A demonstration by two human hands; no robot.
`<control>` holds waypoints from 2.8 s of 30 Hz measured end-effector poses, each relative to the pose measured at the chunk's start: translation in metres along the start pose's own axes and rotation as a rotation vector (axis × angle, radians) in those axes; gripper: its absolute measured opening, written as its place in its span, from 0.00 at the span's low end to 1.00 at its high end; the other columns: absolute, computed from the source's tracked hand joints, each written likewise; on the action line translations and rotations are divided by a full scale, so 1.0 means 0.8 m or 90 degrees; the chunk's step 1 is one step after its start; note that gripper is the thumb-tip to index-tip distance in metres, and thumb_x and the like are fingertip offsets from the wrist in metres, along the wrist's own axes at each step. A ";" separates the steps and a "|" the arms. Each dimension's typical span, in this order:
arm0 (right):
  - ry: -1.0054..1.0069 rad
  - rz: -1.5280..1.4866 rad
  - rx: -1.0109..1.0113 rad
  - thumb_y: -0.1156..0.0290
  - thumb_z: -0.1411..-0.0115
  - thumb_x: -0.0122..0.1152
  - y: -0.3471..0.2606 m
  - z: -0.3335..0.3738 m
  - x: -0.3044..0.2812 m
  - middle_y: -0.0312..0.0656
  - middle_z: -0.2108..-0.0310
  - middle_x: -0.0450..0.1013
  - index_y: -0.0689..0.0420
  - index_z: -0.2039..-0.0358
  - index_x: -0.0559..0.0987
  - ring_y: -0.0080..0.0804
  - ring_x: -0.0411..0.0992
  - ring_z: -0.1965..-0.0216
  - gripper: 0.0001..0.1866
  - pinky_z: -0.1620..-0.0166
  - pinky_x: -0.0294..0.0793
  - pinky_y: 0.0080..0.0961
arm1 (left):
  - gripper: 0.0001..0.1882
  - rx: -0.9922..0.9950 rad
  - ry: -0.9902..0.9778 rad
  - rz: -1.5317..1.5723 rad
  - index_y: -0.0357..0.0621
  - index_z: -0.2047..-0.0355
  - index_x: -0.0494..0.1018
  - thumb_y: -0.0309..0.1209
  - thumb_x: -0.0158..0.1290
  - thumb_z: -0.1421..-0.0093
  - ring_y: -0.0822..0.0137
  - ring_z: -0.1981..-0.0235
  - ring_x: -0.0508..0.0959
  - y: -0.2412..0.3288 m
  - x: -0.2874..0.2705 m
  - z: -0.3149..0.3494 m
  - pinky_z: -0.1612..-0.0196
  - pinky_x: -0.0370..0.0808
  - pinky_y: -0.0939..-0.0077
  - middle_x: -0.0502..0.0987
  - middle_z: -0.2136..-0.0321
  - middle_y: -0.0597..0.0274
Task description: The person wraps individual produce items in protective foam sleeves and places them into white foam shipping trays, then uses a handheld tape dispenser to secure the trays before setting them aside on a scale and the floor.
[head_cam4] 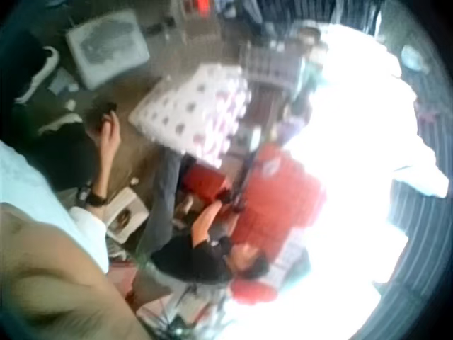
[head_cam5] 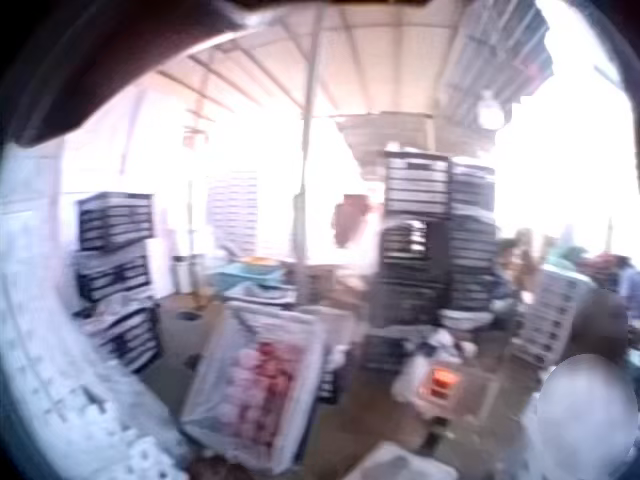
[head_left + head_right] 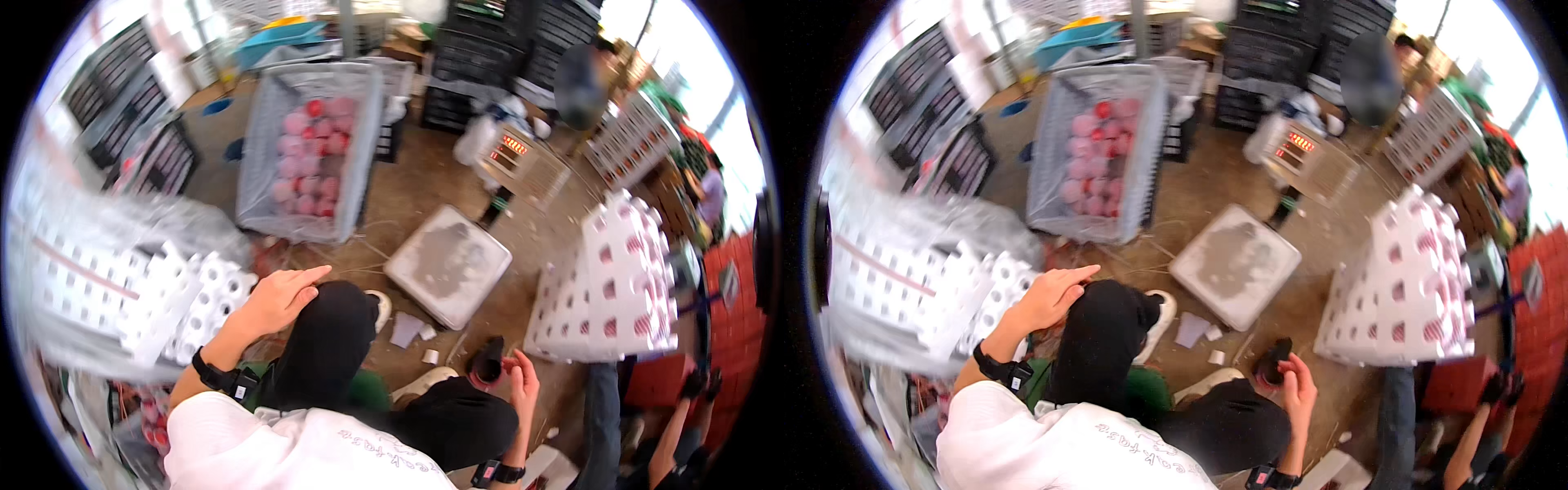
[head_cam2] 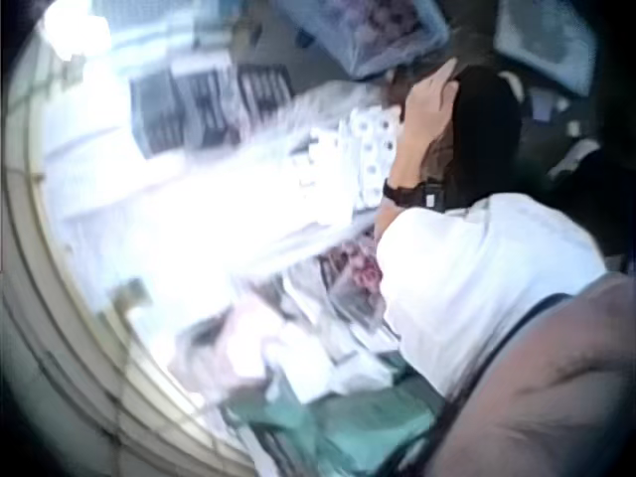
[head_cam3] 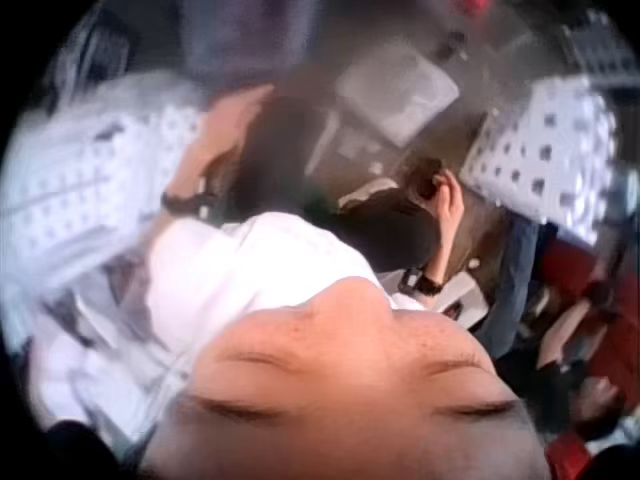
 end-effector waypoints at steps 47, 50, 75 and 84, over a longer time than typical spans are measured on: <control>0.383 0.657 -0.179 0.72 0.48 0.69 -0.133 0.034 0.056 0.45 0.72 0.68 0.61 0.71 0.71 0.42 0.67 0.69 0.13 0.64 0.69 0.35 | 0.35 -0.357 0.206 -0.483 0.55 0.40 0.62 0.32 0.58 0.50 0.48 0.49 0.70 -0.343 -0.051 0.223 0.47 0.67 0.50 0.71 0.52 0.49; 0.358 0.607 -0.062 0.68 0.47 0.68 -0.042 0.041 0.036 0.45 0.72 0.69 0.60 0.71 0.73 0.41 0.67 0.70 0.13 0.66 0.69 0.33 | 0.47 -0.577 0.094 -0.379 0.61 0.34 0.52 0.33 0.63 0.53 0.48 0.50 0.72 -0.481 -0.008 0.339 0.52 0.71 0.55 0.70 0.51 0.46; 0.059 0.130 -0.333 0.68 0.48 0.69 -0.187 -0.057 0.154 0.46 0.33 0.49 0.52 0.31 0.44 0.35 0.55 0.36 0.51 0.40 0.59 0.36 | 0.23 0.663 0.264 -0.350 0.44 0.46 0.68 0.20 0.51 0.44 0.51 0.48 0.73 0.132 -0.046 -0.157 0.46 0.69 0.61 0.73 0.49 0.51; 0.319 -0.416 0.124 0.74 0.41 0.59 0.049 -0.020 0.037 0.42 0.53 0.71 0.54 0.39 0.59 0.31 0.74 0.59 0.31 0.59 0.78 0.30 | 0.31 0.583 0.323 -0.116 0.41 0.38 0.59 0.28 0.54 0.42 0.48 0.38 0.63 0.099 0.016 -0.195 0.37 0.59 0.58 0.62 0.38 0.47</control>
Point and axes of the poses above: each hand's wrist, its own z-axis away from the middle knuckle, its own x-axis out of the palm, y = z × x, the point moved 10 cm from there along -z, towards the middle knuckle
